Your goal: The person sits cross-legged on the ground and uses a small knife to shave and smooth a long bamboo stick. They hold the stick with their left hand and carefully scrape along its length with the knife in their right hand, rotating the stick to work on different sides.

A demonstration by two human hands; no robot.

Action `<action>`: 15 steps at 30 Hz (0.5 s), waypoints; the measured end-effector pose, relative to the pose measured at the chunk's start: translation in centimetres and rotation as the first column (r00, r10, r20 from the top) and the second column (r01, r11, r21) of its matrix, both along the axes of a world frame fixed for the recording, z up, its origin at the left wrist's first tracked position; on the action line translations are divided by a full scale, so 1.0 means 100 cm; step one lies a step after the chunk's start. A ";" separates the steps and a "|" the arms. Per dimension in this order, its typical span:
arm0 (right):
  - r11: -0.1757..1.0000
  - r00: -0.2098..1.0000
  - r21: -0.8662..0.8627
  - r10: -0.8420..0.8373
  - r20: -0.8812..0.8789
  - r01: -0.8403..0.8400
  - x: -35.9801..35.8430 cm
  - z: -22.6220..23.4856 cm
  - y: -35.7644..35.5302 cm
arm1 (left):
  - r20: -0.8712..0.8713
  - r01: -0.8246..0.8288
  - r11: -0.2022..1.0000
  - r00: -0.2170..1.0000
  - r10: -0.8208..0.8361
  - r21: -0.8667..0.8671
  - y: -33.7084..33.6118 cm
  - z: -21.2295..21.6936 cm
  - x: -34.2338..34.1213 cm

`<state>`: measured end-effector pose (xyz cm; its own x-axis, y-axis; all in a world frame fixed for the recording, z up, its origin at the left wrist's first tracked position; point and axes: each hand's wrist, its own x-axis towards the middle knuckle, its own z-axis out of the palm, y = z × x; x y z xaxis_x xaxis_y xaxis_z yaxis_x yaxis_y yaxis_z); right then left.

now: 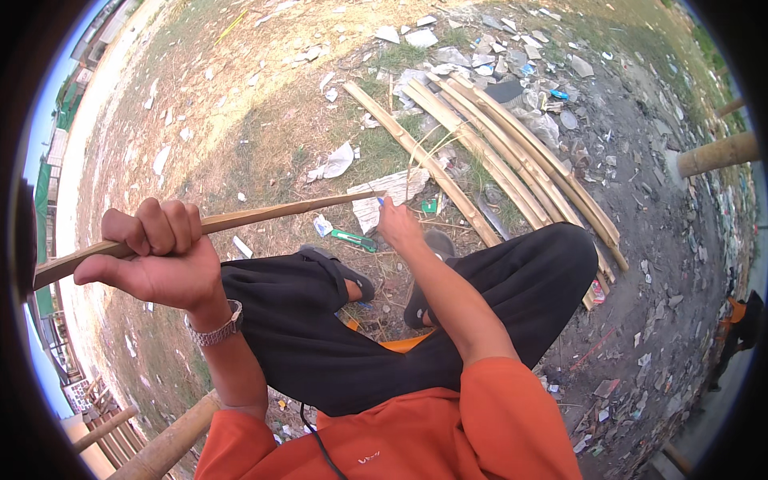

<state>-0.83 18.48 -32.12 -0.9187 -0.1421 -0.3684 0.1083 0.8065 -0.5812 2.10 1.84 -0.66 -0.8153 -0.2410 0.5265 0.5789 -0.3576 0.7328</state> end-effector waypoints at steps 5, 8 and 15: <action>0.996 0.997 0.073 0.050 0.052 -0.054 -0.006 -0.010 -0.001 | 0.025 -0.048 0.999 0.999 0.047 0.022 -0.005 0.000 0.001; 0.990 0.997 0.140 0.020 0.080 -0.031 -0.005 -0.027 0.002 | 0.008 -0.010 1.000 1.000 0.010 0.002 -0.004 0.001 0.002; 0.974 0.979 0.217 -0.102 0.176 0.063 -0.011 -0.072 0.000 | -0.048 0.121 0.992 0.991 -0.123 -0.037 0.002 0.001 -0.001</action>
